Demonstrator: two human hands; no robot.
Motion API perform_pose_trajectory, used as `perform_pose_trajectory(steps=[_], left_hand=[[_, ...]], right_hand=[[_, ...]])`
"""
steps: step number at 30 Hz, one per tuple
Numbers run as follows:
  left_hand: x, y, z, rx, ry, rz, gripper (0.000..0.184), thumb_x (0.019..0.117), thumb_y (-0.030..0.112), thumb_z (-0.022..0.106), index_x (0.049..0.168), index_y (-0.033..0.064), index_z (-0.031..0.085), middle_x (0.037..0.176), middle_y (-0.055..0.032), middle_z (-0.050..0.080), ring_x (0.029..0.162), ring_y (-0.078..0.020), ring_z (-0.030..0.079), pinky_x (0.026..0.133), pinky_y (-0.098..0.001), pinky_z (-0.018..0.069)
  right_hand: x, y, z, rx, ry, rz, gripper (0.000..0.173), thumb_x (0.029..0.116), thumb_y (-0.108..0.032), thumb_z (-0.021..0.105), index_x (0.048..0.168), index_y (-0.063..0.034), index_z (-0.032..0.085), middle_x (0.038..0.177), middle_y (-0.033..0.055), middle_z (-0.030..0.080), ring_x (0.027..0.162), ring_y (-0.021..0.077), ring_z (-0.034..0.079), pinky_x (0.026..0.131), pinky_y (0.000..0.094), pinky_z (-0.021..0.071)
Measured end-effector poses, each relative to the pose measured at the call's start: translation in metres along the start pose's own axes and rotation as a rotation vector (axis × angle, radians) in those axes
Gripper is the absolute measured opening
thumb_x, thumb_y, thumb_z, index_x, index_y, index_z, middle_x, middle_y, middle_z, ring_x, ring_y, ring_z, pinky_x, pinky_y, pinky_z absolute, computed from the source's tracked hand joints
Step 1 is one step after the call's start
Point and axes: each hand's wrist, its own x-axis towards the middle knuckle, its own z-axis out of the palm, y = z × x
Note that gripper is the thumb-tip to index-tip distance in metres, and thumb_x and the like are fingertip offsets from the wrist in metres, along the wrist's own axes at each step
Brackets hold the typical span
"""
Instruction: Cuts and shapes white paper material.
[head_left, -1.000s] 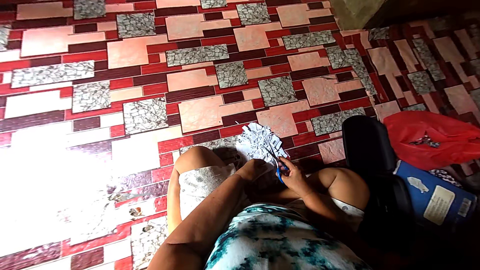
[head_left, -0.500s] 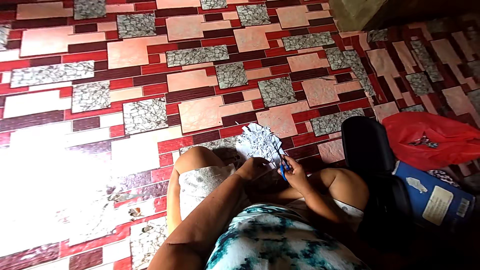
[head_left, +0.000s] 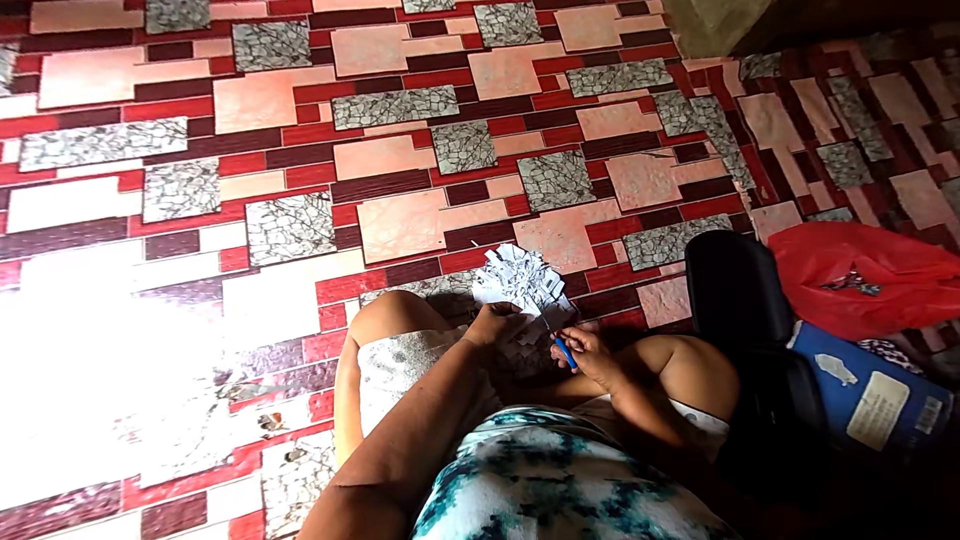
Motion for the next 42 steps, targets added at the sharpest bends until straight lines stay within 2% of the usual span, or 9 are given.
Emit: perform_pose_trajectory(steps=[8, 12, 15, 17, 20, 29, 32, 38, 42], left_hand=[[0.0009, -0.0014, -0.0008, 0.007, -0.038, -0.018, 0.007, 0.0994, 0.003, 0.062, 0.096, -0.0019, 0.066, 0.069, -0.0016, 0.068, 0.053, -0.0045, 0.059, 0.051, -0.0184, 0.0484], [0.003, -0.0026, -0.0026, -0.015, -0.045, -0.034, 0.009, 0.0998, 0.004, 0.063, 0.094, -0.001, 0.066, 0.068, -0.0005, 0.066, 0.05, -0.0021, 0.053, 0.047, -0.0166, 0.0432], [0.0025, -0.0007, -0.003, -0.044, -0.036, -0.06, 0.009, 0.1007, 0.004, 0.061, 0.094, -0.0002, 0.065, 0.067, -0.0003, 0.065, 0.05, -0.0022, 0.052, 0.047, -0.0164, 0.042], [0.0028, -0.0004, -0.0031, -0.07, -0.023, -0.067, 0.009, 0.1016, 0.004, 0.059, 0.096, -0.0005, 0.064, 0.067, -0.0006, 0.064, 0.049, -0.0023, 0.051, 0.047, -0.0164, 0.0413], [0.0046, -0.0032, -0.0034, -0.095, -0.01, -0.067, 0.01, 0.1019, 0.004, 0.058, 0.096, -0.0012, 0.064, 0.068, -0.0015, 0.064, 0.049, -0.0028, 0.05, 0.046, -0.0168, 0.0411], [0.0033, -0.0023, 0.0016, -0.102, -0.015, -0.089, 0.009, 0.1027, 0.004, 0.057, 0.097, -0.0012, 0.062, 0.068, -0.0015, 0.063, 0.05, -0.0031, 0.052, 0.047, -0.0167, 0.0417], [0.0052, -0.0044, 0.0006, -0.143, -0.013, -0.087, 0.01, 0.1036, 0.005, 0.056, 0.1, -0.0018, 0.062, 0.068, -0.002, 0.063, 0.05, -0.0033, 0.051, 0.047, -0.017, 0.0409], [0.0034, -0.0015, 0.0026, -0.112, -0.042, -0.107, 0.009, 0.1036, 0.004, 0.055, 0.098, -0.0003, 0.062, 0.067, -0.001, 0.063, 0.05, -0.0038, 0.053, 0.048, -0.0173, 0.0437], [0.0041, -0.0013, 0.0016, -0.12, -0.031, -0.119, 0.008, 0.1033, 0.004, 0.056, 0.099, -0.0007, 0.062, 0.068, -0.0014, 0.063, 0.05, -0.0036, 0.052, 0.047, -0.0169, 0.0425]], right_hand=[[0.0014, -0.0029, 0.0036, 0.024, 0.004, 0.0, 0.029, 0.0969, -0.015, 0.068, 0.12, 0.0024, 0.062, 0.084, 0.0003, 0.068, 0.063, 0.0016, 0.06, 0.054, 0.0164, 0.0472], [0.0018, 0.0, 0.0059, 0.068, 0.047, -0.043, 0.026, 0.0924, -0.008, 0.072, 0.113, 0.0048, 0.063, 0.081, 0.0015, 0.067, 0.061, 0.0036, 0.062, 0.057, 0.0186, 0.0538], [-0.0003, -0.0028, 0.0053, 0.099, 0.065, -0.026, 0.027, 0.0909, -0.002, 0.072, 0.115, 0.0056, 0.063, 0.081, 0.0022, 0.07, 0.06, 0.0042, 0.063, 0.057, 0.0192, 0.0548], [-0.0013, -0.0044, 0.0039, 0.099, 0.051, -0.008, 0.027, 0.0939, -0.006, 0.07, 0.118, 0.0042, 0.062, 0.081, 0.0014, 0.069, 0.061, 0.004, 0.063, 0.056, 0.0186, 0.053], [-0.0002, -0.0023, 0.0021, 0.095, -0.008, 0.019, 0.027, 0.0981, -0.015, 0.066, 0.12, 0.0013, 0.061, 0.081, -0.0006, 0.069, 0.063, 0.0038, 0.061, 0.054, 0.0183, 0.0483], [0.0038, -0.0015, 0.0032, 0.083, -0.008, 0.005, 0.025, 0.0961, -0.013, 0.069, 0.115, 0.0005, 0.062, 0.078, -0.002, 0.068, 0.06, 0.001, 0.06, 0.052, 0.0153, 0.0473], [0.0032, -0.0016, 0.0039, 0.09, -0.022, 0.026, 0.025, 0.0964, -0.013, 0.069, 0.116, 0.001, 0.062, 0.079, -0.0013, 0.068, 0.061, 0.0017, 0.06, 0.053, 0.0161, 0.0479], [0.0048, -0.0012, 0.0059, 0.09, -0.008, 0.001, 0.025, 0.0956, -0.012, 0.069, 0.115, 0.0015, 0.063, 0.078, -0.0017, 0.067, 0.06, 0.0013, 0.06, 0.054, 0.0159, 0.0482], [0.0054, 0.0017, 0.0058, 0.085, 0.012, -0.029, 0.025, 0.0927, -0.01, 0.072, 0.113, 0.0028, 0.064, 0.079, 0.0001, 0.067, 0.061, 0.0042, 0.062, 0.057, 0.0191, 0.0539]])
